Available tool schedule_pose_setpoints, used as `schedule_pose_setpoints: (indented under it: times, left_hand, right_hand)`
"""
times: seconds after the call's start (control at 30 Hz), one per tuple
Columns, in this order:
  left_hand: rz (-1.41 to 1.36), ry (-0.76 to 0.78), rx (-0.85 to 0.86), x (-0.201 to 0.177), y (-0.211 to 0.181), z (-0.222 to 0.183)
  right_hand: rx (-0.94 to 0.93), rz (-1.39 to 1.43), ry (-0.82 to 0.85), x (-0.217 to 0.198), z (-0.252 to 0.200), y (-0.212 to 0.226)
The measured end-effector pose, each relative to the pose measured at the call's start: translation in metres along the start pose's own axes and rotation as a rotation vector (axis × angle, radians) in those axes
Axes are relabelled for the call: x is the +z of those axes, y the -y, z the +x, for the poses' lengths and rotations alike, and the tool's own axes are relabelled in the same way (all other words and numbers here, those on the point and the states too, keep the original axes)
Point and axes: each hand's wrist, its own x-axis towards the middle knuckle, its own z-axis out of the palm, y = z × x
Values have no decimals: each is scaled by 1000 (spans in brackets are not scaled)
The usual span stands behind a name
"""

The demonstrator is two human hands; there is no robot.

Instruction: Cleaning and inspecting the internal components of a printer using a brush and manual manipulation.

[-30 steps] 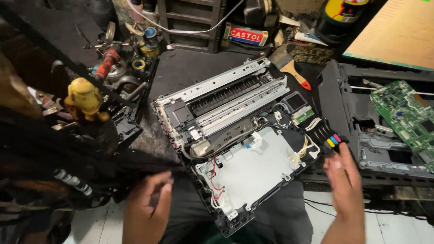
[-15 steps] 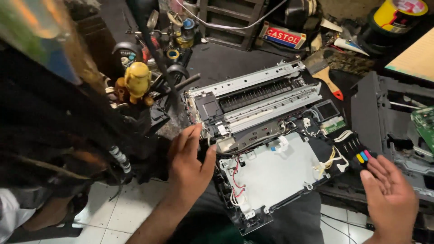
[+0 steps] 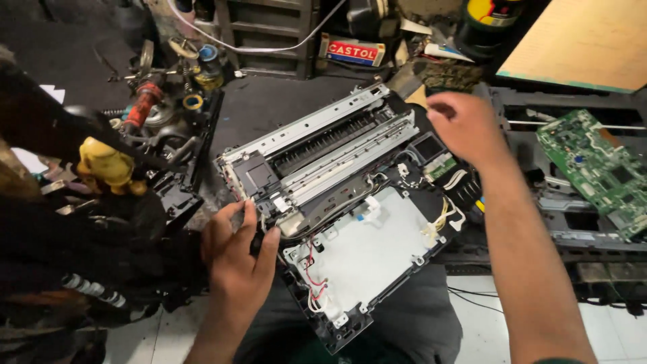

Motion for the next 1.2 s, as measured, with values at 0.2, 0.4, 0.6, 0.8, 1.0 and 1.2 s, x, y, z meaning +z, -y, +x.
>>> schedule_pose_setpoints:
  times: [0.2, 0.4, 0.6, 0.8, 1.0, 1.2]
  left_hand:
    - [-24, 63, -39, 0, 7, -5]
    - [-14, 118, -61, 0, 9, -2]
    - [-4, 153, -93, 2, 12, -4]
    - [16, 172, -99, 4, 15, -3]
    - [3, 238, -129, -1, 12, 0]
    - [3, 276, -171, -3, 9, 1]
  right_hand:
    - [-255, -152, 120, 44, 76, -73]
    - [-252, -104, 171, 41, 80, -70]
    - [-253, -41, 150, 39, 74, -64]
    - [-139, 98, 109, 39, 66, -56]
    - [-130, 139, 94, 46, 77, -70]
    - [-184, 124, 44, 46, 76, -66]
